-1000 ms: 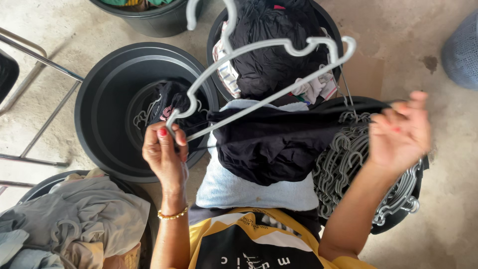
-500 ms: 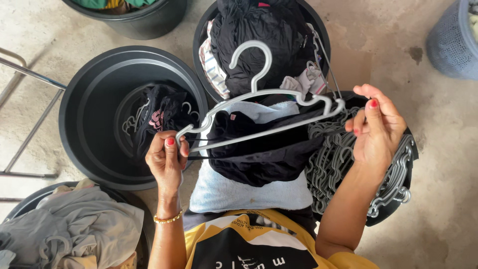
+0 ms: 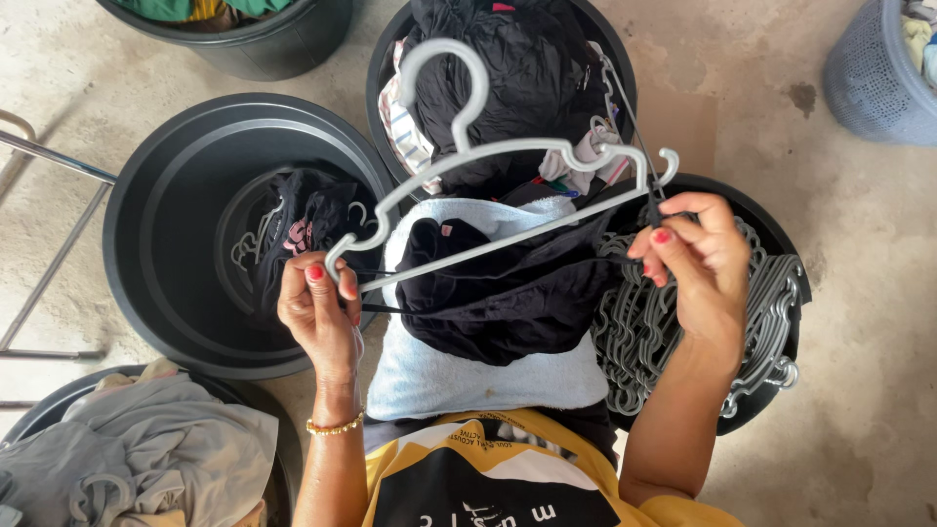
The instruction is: The person sorts through dark clothing in plastic bins by hand, placing items onto plastic hangers one at a time and smoothing them out.
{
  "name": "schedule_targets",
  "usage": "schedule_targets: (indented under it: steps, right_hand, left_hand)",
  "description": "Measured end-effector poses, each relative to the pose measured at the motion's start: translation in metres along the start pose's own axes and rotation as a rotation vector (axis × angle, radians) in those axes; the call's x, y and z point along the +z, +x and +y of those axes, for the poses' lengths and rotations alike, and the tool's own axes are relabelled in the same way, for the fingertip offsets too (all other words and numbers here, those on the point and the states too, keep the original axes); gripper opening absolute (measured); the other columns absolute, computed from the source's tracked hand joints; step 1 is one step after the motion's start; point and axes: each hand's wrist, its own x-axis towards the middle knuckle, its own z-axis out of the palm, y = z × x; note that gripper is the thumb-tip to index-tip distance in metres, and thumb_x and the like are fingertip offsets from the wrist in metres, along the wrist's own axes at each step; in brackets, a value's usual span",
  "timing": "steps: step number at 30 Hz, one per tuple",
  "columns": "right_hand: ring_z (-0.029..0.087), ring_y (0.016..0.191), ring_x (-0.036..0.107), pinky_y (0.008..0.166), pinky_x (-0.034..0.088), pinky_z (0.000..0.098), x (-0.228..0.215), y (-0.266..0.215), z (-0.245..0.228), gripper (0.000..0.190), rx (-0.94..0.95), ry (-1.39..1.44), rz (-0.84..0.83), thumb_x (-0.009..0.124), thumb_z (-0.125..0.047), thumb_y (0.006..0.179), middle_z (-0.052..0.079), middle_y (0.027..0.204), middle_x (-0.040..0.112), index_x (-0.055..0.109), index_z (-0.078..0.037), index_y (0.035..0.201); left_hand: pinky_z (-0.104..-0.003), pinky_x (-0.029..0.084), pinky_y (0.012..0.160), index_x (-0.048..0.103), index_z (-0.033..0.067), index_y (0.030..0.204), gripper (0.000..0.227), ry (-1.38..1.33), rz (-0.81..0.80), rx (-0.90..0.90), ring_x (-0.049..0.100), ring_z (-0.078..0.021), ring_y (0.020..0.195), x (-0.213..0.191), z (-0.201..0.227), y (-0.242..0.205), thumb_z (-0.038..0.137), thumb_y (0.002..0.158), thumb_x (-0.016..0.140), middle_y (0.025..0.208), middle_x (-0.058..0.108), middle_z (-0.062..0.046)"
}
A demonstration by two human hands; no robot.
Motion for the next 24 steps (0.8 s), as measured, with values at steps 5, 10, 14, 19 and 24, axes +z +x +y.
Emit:
schedule_targets:
  steps: [5, 10, 14, 19, 24]
  right_hand:
    - [0.009, 0.064, 0.055, 0.056, 0.042, 0.0226, -0.012, 0.010, 0.027, 0.011, 0.096, 0.002, -0.110, 0.061, -0.002, 0.102, 0.010, 0.084, 0.068, 0.068, 0.001, 0.110]
    - [0.004, 0.060, 0.051, 0.049, 0.036, 0.0192, -0.022, 0.018, 0.050, 0.011, 0.183, -0.007, 0.069, 0.062, -0.001, 0.100, 0.001, 0.078, 0.063, 0.072, -0.003, 0.106]
    - [0.003, 0.059, 0.052, 0.050, 0.037, 0.0181, -0.020, 0.016, 0.041, 0.006, 0.206, -0.113, 0.124, 0.070, -0.001, 0.097, 0.001, 0.076, 0.064, 0.071, -0.001, 0.102]
    - [0.003, 0.068, 0.053, 0.056, 0.037, 0.0179, -0.001, 0.012, 0.019, 0.009, -0.110, -0.220, 0.024, 0.073, 0.006, 0.095, 0.002, 0.088, 0.064, 0.073, 0.004, 0.104]
    - [0.004, 0.070, 0.053, 0.059, 0.039, 0.0189, 0.008, -0.004, -0.009, 0.011, -0.211, -0.274, 0.040, 0.073, 0.010, 0.094, 0.004, 0.094, 0.065, 0.072, 0.005, 0.104]
  left_hand:
    - [-0.017, 0.025, 0.041, 0.056, 0.0030, 0.102, 0.025, -0.169, 0.008, -0.106, 0.035, -0.0020, 0.049, -0.010, -0.007, 0.000, 0.024, 0.114, 0.050, 0.073, 0.055, -0.003]
    - [-0.017, 0.026, 0.041, 0.060, 0.0023, 0.100, 0.026, 0.057, -0.167, -0.161, 0.037, -0.0018, 0.047, -0.036, 0.000, 0.005, 0.025, 0.112, 0.051, 0.067, 0.054, -0.001]
    - [-0.017, 0.026, 0.042, 0.060, 0.0024, 0.100, 0.025, 0.147, -0.156, -0.078, 0.037, -0.0011, 0.048, -0.041, 0.004, 0.007, 0.023, 0.113, 0.052, 0.066, 0.054, -0.001]
    - [-0.018, 0.030, 0.043, 0.060, 0.0023, 0.102, 0.024, 0.172, -0.171, -0.042, 0.039, -0.0015, 0.049, -0.032, 0.005, 0.008, 0.020, 0.114, 0.050, 0.067, 0.055, -0.001]
    - [-0.017, 0.029, 0.041, 0.058, 0.0016, 0.101, 0.023, 0.150, -0.076, -0.013, 0.038, -0.0021, 0.047, -0.026, 0.006, 0.008, 0.019, 0.114, 0.049, 0.068, 0.055, -0.002]
